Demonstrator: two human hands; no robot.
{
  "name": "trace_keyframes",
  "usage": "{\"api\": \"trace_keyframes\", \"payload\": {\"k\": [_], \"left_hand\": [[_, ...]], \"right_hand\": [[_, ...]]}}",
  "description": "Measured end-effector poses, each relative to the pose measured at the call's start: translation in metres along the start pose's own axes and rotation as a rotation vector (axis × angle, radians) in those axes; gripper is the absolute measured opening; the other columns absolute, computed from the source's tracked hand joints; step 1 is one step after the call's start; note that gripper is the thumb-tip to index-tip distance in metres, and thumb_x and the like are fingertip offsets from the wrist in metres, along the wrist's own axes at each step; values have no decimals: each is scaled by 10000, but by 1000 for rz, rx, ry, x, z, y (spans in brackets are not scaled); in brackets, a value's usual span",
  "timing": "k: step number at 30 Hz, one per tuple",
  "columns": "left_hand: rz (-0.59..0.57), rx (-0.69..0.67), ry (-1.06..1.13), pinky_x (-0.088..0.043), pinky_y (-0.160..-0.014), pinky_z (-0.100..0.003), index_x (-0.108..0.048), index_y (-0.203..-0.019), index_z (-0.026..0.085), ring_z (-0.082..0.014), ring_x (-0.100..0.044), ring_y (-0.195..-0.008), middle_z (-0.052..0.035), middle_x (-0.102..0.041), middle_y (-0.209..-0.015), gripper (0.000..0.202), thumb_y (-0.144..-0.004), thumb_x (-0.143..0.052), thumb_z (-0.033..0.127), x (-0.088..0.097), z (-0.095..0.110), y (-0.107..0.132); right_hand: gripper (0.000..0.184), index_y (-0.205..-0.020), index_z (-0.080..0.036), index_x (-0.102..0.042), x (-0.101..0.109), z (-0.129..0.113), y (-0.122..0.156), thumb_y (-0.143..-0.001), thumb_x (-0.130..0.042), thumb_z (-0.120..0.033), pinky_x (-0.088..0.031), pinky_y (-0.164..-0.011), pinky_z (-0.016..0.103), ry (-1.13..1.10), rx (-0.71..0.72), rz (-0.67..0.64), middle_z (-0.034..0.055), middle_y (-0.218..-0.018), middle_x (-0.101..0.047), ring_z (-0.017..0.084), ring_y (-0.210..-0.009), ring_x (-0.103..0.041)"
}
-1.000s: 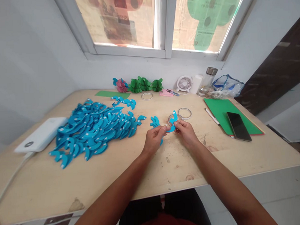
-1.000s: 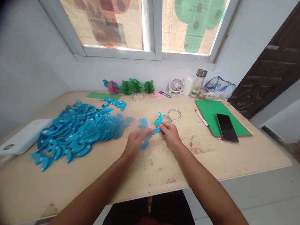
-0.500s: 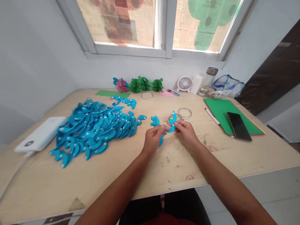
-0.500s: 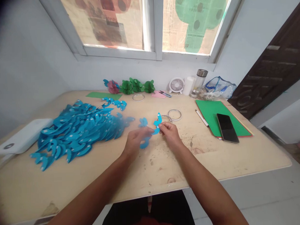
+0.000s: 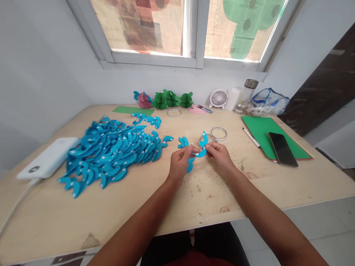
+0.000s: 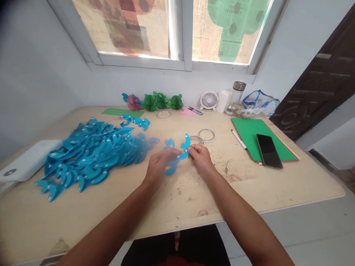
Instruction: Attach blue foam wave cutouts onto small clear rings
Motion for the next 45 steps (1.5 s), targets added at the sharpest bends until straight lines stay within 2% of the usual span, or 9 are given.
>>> {"api": "trace_keyframes", "payload": {"k": [7, 15, 19, 24, 37, 45], "left_hand": [[-30, 129, 10, -476, -676, -306, -741, -830, 155, -246, -646, -850, -114, -725, -871, 426, -719, -576, 531, 1, -5, -1], [-21, 159, 38, -464, -660, -302, -734, -899, 159, -250, -652, -856, -111, -727, -894, 419, -718, -591, 509, 2, -7, 0], [21, 152, 83, -468, -663, -301, -742, -846, 153, -242, -657, -826, -116, -731, -840, 383, -703, -615, 485, 4, -5, -1], [17, 135, 99, -472, -672, -312, -742, -851, 153, -241, -659, -815, -114, -731, -823, 375, -710, -612, 476, 3, -2, 0], [-39, 141, 16, -471, -704, -320, -727, -937, 173, -249, -648, -892, -105, -723, -936, 401, -745, -577, 490, 2, -10, 0], [-9, 78, 12, -485, -705, -325, -745, -864, 172, -248, -658, -838, -96, -729, -811, 389, -715, -597, 500, 2, -6, -2]], "right_hand": [[240, -610, -182, -585, -4, 6, -1, -715, -614, -395, -269, -504, 241, 92, 37, -60, -44, -501, -465, 94, -503, -375], [308, -589, -184, -571, -3, 6, -3, -735, -592, -454, -294, -518, 246, 68, 47, -28, -32, -518, -486, 101, -518, -406], [247, -670, -180, -630, -2, 3, -2, -690, -629, -426, -326, -537, 248, 29, 30, -13, -19, -567, -541, 111, -551, -453], [183, -692, -180, -646, -4, 2, 0, -642, -659, -355, -321, -531, 246, -10, -12, -31, -21, -573, -550, 109, -549, -454], [169, -677, -188, -635, -4, 5, 1, -627, -685, -341, -289, -502, 246, -27, -58, -63, -34, -544, -530, 100, -511, -411], [181, -687, -186, -654, -5, 3, 1, -607, -697, -343, -308, -515, 244, -41, -53, -61, -29, -549, -543, 103, -528, -432]]}}
Point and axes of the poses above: each hand's wrist, its own y-axis away from the middle knuckle, its own x-axis out of the back of the hand, z = x × y, the point moved 5 cm from there along -y, towards the middle knuckle
